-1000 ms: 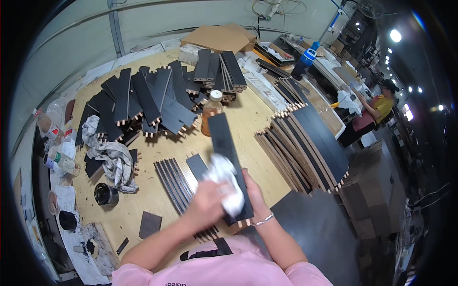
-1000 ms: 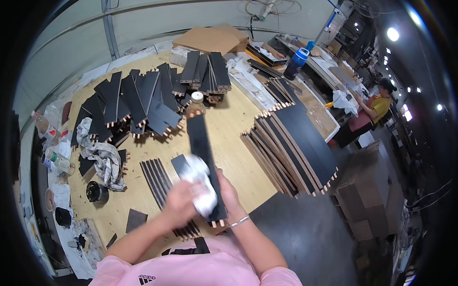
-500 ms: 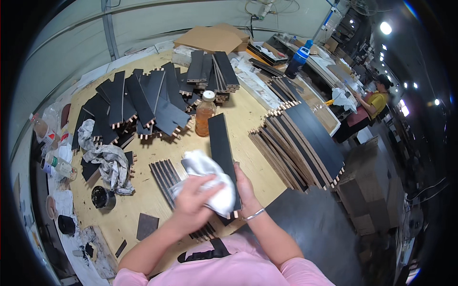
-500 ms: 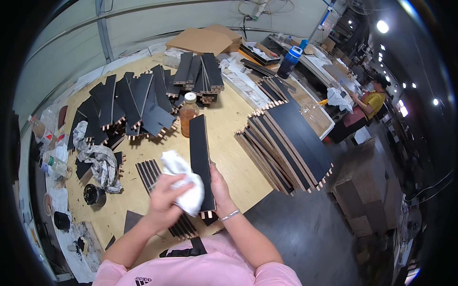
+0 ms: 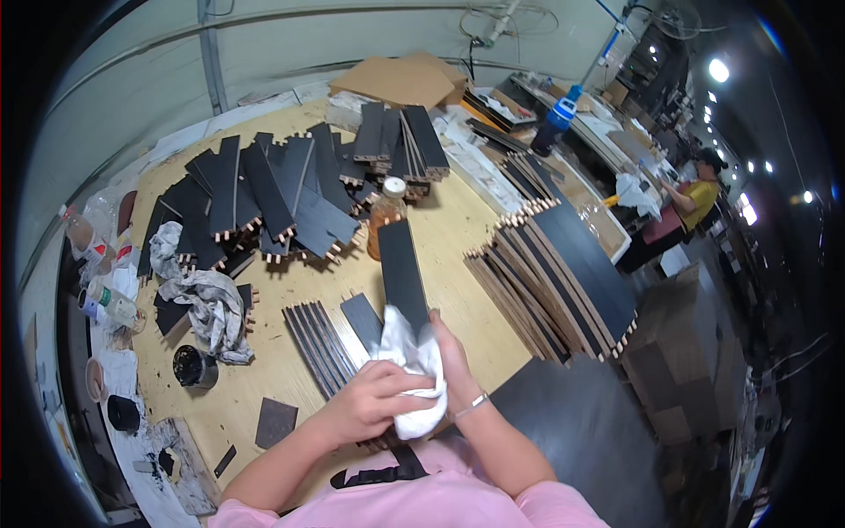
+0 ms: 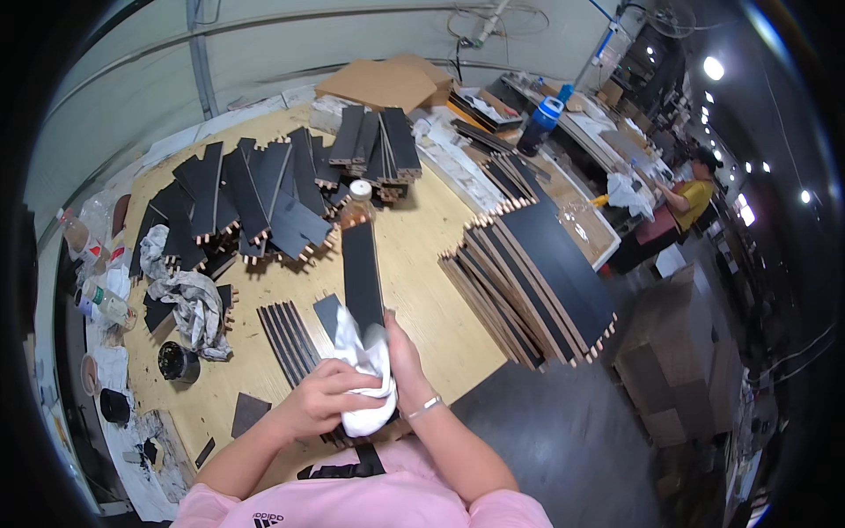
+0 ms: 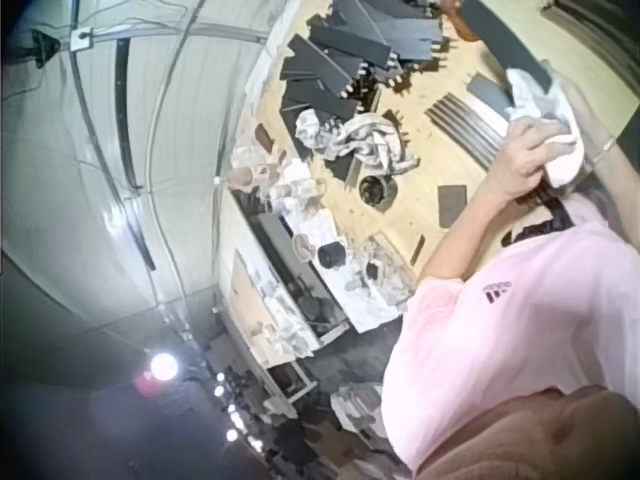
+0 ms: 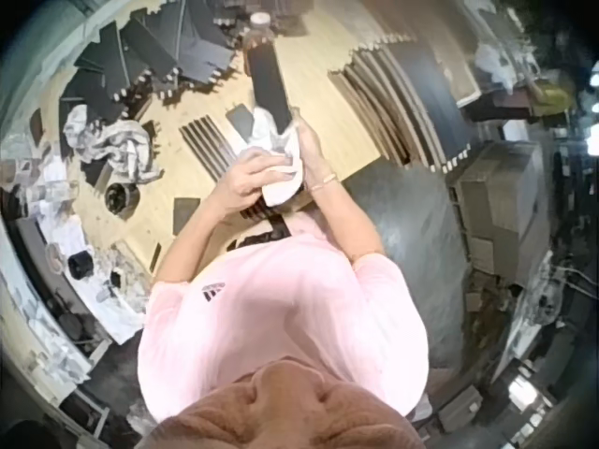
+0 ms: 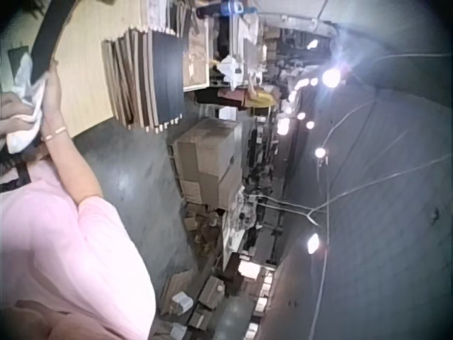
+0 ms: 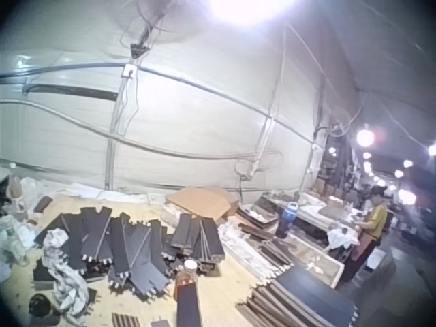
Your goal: The person pours liquid from a bottle onto a cloth, then wipes, sands, and touches up wooden slats using the cloth, a sanding pad, and a sponge applicator. They place the wooden slats onto a stack on the table.
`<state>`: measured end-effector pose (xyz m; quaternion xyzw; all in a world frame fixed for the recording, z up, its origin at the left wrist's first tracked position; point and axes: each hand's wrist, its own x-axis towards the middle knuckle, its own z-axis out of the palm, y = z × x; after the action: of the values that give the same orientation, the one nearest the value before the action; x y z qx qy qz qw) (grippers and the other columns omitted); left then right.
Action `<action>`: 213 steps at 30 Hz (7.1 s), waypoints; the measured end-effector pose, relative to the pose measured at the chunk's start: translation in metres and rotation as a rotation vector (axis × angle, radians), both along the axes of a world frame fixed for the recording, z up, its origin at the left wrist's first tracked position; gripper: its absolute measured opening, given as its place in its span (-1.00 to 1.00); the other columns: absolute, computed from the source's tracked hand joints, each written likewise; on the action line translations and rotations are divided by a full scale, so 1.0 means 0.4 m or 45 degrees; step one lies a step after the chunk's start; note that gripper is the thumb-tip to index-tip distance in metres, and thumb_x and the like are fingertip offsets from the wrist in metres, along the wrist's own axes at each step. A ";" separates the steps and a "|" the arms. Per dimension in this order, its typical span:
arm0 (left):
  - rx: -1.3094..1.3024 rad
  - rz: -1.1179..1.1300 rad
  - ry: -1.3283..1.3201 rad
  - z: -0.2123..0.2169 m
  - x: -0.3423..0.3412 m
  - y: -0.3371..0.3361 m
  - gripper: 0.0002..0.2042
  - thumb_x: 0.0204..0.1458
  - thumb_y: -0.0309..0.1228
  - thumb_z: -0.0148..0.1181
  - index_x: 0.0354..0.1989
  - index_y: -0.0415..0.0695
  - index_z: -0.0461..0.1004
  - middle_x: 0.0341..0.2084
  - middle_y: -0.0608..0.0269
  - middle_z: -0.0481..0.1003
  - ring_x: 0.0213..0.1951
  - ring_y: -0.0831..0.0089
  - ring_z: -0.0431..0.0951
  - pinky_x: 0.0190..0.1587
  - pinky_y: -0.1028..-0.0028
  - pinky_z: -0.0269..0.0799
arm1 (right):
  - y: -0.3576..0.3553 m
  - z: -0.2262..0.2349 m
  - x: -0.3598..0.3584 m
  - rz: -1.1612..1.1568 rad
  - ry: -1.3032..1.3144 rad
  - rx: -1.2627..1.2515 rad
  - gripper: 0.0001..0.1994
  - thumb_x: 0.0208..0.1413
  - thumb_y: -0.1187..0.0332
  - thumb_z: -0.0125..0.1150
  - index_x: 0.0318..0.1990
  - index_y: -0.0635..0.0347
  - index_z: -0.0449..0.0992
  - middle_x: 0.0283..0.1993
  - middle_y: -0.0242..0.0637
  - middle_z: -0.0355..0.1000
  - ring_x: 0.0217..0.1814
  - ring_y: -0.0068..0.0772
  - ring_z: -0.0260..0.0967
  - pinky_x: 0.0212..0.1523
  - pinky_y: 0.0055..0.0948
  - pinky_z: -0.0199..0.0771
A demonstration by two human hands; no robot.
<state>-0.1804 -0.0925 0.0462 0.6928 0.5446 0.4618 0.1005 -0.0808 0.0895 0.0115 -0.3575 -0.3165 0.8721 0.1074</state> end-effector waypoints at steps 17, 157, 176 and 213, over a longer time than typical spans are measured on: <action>0.179 0.987 -0.713 -0.031 -0.491 0.040 -0.66 0.30 -0.69 0.15 0.20 -0.25 0.65 0.01 0.02 0.73 -0.04 0.37 0.73 0.08 0.36 0.65 | -0.129 0.013 0.173 0.475 0.362 0.002 -0.48 0.71 -0.01 -0.24 0.31 0.24 0.48 -0.06 -0.12 0.66 -0.22 -0.31 0.66 -0.20 -0.29 0.76; 0.367 0.583 -0.298 0.048 -0.008 0.000 -0.74 0.37 -0.50 0.25 0.20 -0.14 0.62 0.07 -0.01 0.63 0.08 0.19 0.67 0.21 0.23 0.59 | -0.011 -0.067 0.111 0.143 0.386 -0.181 -0.53 0.62 0.24 -0.04 0.54 0.25 0.30 0.01 -0.08 0.67 -0.13 -0.26 0.69 -0.03 -0.32 0.75; 0.360 0.052 0.406 0.013 0.047 0.041 -0.87 0.08 -0.25 0.43 -0.23 0.08 0.69 -0.21 0.44 0.71 0.06 0.35 0.75 0.49 -0.27 0.18 | -0.119 -0.021 0.138 0.627 0.072 -0.577 -0.61 0.68 0.08 -0.17 0.32 0.16 0.40 -0.36 -0.24 0.38 -0.56 -0.46 0.34 -0.59 -0.43 0.42; 0.043 0.608 -1.787 -0.181 -0.189 0.035 -0.73 0.57 -0.22 0.13 -0.05 -0.18 0.61 -0.24 0.30 0.66 -0.29 0.54 0.68 -0.21 0.43 0.64 | -0.031 -0.016 0.073 0.448 0.931 -0.842 -0.39 0.65 0.05 -0.18 0.72 0.01 0.09 -0.26 -0.11 0.27 -0.58 -0.37 0.20 -0.68 -0.38 0.34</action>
<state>-0.2558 -0.0785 -0.0264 0.0992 0.4809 0.8137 0.3110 -0.0517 0.0770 0.0050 0.0142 -0.0213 0.9981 -0.0557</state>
